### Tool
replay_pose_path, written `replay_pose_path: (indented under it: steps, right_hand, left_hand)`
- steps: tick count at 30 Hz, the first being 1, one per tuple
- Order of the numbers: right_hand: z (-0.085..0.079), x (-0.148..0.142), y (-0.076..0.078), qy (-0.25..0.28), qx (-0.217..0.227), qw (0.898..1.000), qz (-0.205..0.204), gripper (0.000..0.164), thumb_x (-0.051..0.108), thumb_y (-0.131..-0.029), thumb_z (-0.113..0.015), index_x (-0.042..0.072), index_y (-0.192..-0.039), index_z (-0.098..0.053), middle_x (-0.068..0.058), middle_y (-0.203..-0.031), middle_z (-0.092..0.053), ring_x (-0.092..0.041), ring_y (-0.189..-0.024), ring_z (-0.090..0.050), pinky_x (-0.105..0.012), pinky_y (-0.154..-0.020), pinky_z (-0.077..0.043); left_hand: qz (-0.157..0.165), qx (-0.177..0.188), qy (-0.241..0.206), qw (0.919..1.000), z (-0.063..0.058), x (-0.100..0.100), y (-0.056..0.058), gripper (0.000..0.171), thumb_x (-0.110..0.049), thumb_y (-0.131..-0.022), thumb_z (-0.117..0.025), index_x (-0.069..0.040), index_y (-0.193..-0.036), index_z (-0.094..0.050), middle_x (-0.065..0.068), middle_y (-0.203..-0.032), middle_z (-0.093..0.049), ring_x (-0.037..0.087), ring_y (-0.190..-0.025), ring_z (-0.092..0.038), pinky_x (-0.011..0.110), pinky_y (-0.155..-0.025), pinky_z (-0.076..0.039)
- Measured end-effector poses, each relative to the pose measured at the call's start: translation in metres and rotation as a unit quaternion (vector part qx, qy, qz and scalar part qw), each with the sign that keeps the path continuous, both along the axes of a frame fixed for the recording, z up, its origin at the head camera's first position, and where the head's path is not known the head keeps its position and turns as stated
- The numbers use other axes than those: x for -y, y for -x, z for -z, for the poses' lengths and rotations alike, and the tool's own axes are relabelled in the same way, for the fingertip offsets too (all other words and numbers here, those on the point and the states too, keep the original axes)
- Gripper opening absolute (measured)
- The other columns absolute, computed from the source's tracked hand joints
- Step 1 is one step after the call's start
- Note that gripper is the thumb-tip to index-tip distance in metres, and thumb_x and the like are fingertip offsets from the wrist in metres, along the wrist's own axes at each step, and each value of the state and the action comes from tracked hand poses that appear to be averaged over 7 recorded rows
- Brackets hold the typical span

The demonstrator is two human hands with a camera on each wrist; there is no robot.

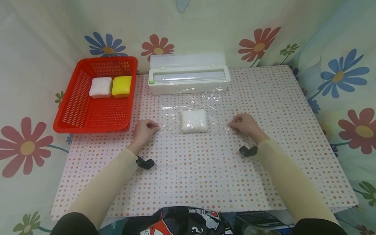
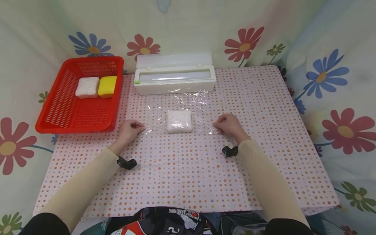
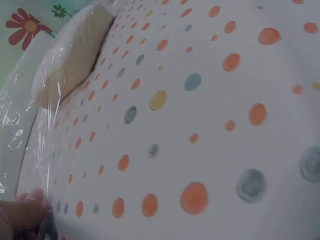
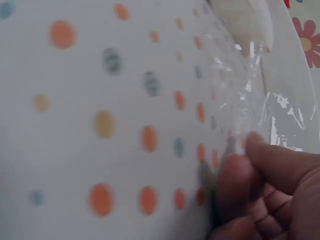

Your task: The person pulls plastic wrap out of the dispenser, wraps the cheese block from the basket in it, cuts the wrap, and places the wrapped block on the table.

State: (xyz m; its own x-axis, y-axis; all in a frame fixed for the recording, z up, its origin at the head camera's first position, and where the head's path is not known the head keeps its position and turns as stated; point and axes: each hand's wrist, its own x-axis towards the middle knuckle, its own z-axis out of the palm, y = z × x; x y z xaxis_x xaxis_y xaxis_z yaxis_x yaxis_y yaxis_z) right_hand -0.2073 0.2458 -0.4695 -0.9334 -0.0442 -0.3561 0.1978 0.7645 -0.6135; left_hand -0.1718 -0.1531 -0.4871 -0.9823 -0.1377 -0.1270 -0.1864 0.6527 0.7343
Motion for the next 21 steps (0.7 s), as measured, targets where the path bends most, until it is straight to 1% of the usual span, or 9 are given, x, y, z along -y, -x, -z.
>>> replay_pose_path:
  steps: [3, 6, 8, 10, 12, 14, 17, 19, 21]
  right_hand:
    - [0.001, 0.0, -0.008, 0.016, -0.04, 0.999, 0.005, 0.029, 0.028, -0.093, -0.061, 0.002, -0.107, -0.058, -0.009, -0.084, -0.063, -0.018, -0.071, -0.061, -0.026, -0.065, -0.048]
    - [0.0, 0.008, -0.018, 0.026, -0.11, 0.993, -0.014, 0.028, 0.027, -0.096, -0.056, 0.002, -0.11, -0.056, -0.012, -0.093, -0.062, -0.023, -0.081, -0.06, -0.032, -0.071, -0.049]
    - [0.0, 0.017, -0.021, 0.028, -0.175, 0.983, -0.053, 0.024, 0.024, -0.096, -0.056, 0.002, -0.108, -0.057, -0.013, -0.096, -0.06, -0.024, -0.085, -0.057, -0.036, -0.074, -0.049]
    - [0.003, 0.029, -0.023, 0.025, -0.235, 0.966, -0.105, 0.022, 0.022, -0.094, -0.06, 0.003, -0.106, -0.057, -0.012, -0.098, -0.059, -0.026, -0.089, -0.055, -0.04, -0.078, -0.047]
    - [0.008, 0.041, -0.022, 0.02, -0.276, 0.947, -0.161, 0.024, 0.02, -0.09, -0.066, 0.005, -0.105, -0.057, -0.01, -0.101, -0.057, -0.024, -0.091, -0.055, -0.04, -0.078, -0.048]
    - [0.011, 0.051, -0.02, 0.014, -0.292, 0.935, -0.203, 0.031, 0.023, -0.085, -0.072, 0.008, -0.107, -0.056, -0.008, -0.109, -0.054, -0.024, -0.093, -0.054, -0.04, -0.079, -0.049]
    - [0.014, 0.063, -0.017, -0.005, -0.289, 0.927, -0.241, 0.045, 0.032, -0.077, -0.079, 0.016, -0.11, -0.053, -0.007, -0.121, -0.044, -0.023, -0.094, -0.053, -0.039, -0.078, -0.05]
    - [0.013, 0.068, -0.014, -0.017, -0.283, 0.924, -0.257, 0.052, 0.035, -0.073, -0.082, 0.018, -0.112, -0.052, -0.007, -0.127, -0.04, -0.024, -0.095, -0.054, -0.04, -0.077, -0.05]
    - [0.012, 0.071, -0.012, -0.027, -0.276, 0.922, -0.269, 0.055, 0.036, -0.071, -0.083, 0.02, -0.113, -0.051, -0.006, -0.129, -0.038, -0.024, -0.095, -0.055, -0.039, -0.076, -0.051]
  left_hand:
    - [0.018, -0.032, 0.015, 0.9992, 0.001, 0.0, -0.003, 0.009, -0.018, -0.085, -0.072, -0.014, -0.091, -0.067, 0.002, -0.089, -0.062, 0.019, -0.081, -0.053, 0.03, -0.072, -0.042]
    - [0.073, -0.075, 0.042, 0.9936, -0.003, -0.005, -0.004, 0.013, -0.022, -0.086, -0.071, -0.013, -0.094, -0.067, 0.002, -0.089, -0.058, 0.018, -0.08, -0.052, 0.03, -0.069, -0.042]
    - [0.129, -0.098, 0.066, 0.9846, -0.005, -0.013, 0.0, 0.02, -0.025, -0.085, -0.072, -0.012, -0.099, -0.067, 0.001, -0.092, -0.058, 0.017, -0.082, -0.051, 0.031, -0.071, -0.044]
    - [0.189, -0.108, 0.077, 0.9729, -0.006, -0.024, 0.004, 0.03, -0.028, -0.083, -0.074, -0.011, -0.106, -0.064, 0.001, -0.099, -0.056, 0.017, -0.087, -0.051, 0.031, -0.075, -0.045]
    - [0.241, -0.111, 0.096, 0.9594, -0.005, -0.036, 0.008, 0.043, -0.032, -0.079, -0.078, -0.012, -0.113, -0.061, 0.0, -0.108, -0.054, 0.017, -0.096, -0.051, 0.032, -0.083, -0.046]
    - [0.28, -0.121, 0.116, 0.9452, -0.003, -0.047, 0.011, 0.055, -0.035, -0.074, -0.081, -0.014, -0.118, -0.056, 0.0, -0.115, -0.051, 0.017, -0.104, -0.049, 0.033, -0.09, -0.045]
    - [0.314, -0.138, 0.138, 0.9291, -0.002, -0.059, 0.014, 0.067, -0.037, -0.068, -0.084, -0.014, -0.122, -0.051, -0.001, -0.117, -0.048, 0.018, -0.109, -0.046, 0.032, -0.094, -0.043]
    - [0.321, -0.146, 0.146, 0.9242, 0.0, -0.065, 0.016, 0.07, -0.036, -0.067, -0.085, -0.014, -0.123, -0.049, -0.001, -0.117, -0.048, 0.017, -0.109, -0.046, 0.031, -0.094, -0.042]
    - [0.322, -0.152, 0.148, 0.9227, 0.001, -0.068, 0.018, 0.068, -0.033, -0.068, -0.085, -0.014, -0.122, -0.049, -0.001, -0.117, -0.047, 0.016, -0.107, -0.046, 0.03, -0.092, -0.043]
